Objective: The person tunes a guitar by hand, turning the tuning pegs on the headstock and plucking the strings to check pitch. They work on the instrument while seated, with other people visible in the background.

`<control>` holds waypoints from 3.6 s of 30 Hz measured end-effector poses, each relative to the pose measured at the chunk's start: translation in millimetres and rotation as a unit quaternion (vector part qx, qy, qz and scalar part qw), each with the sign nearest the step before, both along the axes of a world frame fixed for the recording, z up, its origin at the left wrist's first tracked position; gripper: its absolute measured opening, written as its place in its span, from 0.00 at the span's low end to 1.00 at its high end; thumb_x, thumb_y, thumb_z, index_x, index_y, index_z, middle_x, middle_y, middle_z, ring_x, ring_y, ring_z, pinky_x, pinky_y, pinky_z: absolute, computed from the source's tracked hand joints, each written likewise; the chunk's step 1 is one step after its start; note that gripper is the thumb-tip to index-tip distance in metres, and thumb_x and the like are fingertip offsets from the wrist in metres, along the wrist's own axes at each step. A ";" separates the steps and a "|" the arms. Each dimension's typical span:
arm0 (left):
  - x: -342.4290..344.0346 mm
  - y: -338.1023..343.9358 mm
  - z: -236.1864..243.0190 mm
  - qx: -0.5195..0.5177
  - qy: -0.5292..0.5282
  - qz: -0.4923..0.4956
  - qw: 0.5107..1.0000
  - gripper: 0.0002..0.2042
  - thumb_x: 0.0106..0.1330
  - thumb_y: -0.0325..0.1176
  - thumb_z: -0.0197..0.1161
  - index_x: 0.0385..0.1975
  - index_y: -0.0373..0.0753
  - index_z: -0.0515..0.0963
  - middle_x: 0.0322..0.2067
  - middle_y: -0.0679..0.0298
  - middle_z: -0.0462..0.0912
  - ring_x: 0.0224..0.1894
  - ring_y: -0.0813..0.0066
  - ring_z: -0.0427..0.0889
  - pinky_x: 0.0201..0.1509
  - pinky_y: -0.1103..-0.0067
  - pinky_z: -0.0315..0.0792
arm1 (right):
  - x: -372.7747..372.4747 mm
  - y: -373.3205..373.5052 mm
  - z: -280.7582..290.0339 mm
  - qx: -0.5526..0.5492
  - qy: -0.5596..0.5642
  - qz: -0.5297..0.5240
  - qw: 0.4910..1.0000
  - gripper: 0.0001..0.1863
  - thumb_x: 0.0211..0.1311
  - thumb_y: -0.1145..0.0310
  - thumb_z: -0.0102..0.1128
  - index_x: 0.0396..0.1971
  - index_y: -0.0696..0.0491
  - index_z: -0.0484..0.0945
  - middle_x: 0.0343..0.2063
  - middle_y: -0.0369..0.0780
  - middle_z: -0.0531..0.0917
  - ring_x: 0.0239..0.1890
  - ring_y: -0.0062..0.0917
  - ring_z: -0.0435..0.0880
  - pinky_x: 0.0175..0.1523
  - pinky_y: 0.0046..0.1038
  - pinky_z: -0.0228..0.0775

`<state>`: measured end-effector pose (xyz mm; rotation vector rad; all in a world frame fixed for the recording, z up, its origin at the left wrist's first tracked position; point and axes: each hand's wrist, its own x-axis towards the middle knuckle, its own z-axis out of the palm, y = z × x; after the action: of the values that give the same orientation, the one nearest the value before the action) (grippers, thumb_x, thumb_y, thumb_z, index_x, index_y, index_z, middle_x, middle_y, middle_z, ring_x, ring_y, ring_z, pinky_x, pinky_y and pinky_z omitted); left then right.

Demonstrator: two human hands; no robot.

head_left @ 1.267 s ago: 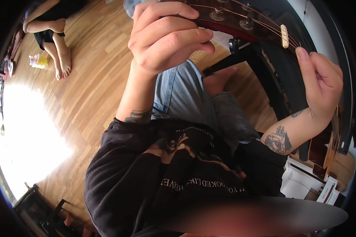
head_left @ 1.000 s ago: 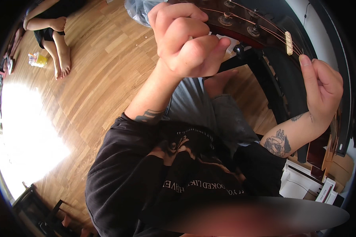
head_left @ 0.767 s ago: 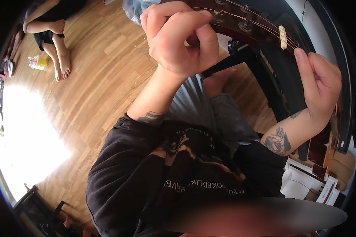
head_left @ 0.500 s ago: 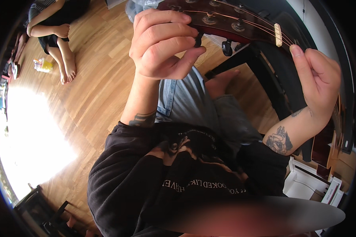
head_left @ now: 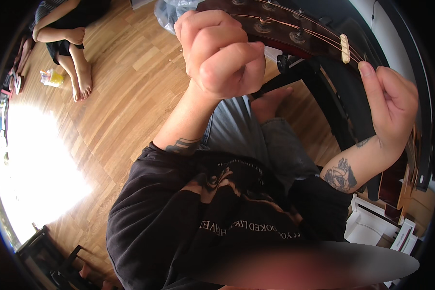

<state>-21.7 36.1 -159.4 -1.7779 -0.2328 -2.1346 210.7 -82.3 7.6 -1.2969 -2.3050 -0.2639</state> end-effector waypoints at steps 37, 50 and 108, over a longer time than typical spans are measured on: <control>-12.4 5.6 -13.4 -0.037 -0.021 -0.135 0.990 0.18 0.47 0.27 0.83 0.33 0.46 0.78 0.30 0.72 0.85 0.45 0.64 0.86 0.48 0.69 0.69 | 1.4 0.6 -2.7 0.003 0.010 0.005 1.000 0.23 0.70 0.77 0.70 0.17 0.60 0.67 0.14 0.34 0.58 0.17 0.17 0.52 0.24 0.29 0.41; -10.7 -6.0 -6.8 -0.044 0.013 -0.034 0.998 0.23 0.55 0.21 0.76 0.44 0.41 0.69 0.36 0.62 0.80 0.43 0.63 0.84 0.48 0.70 0.76 | 0.8 1.1 -4.9 -0.005 0.015 0.030 0.999 0.21 0.71 0.80 0.67 0.19 0.60 0.68 0.17 0.32 0.59 0.20 0.16 0.52 0.27 0.28 0.40; -28.8 4.3 -9.8 -0.008 0.056 0.008 0.998 0.13 0.49 0.40 0.86 0.30 0.48 0.88 0.28 0.75 0.84 0.44 0.70 0.86 0.49 0.75 0.71 | 0.6 3.4 -3.0 -0.004 0.010 0.024 1.000 0.22 0.71 0.77 0.69 0.18 0.60 0.68 0.15 0.33 0.58 0.18 0.16 0.52 0.25 0.28 0.41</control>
<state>-50.4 40.4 -169.1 -1.8917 -0.2344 -2.0191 211.4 -78.9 4.6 -1.2413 -2.3203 -0.2245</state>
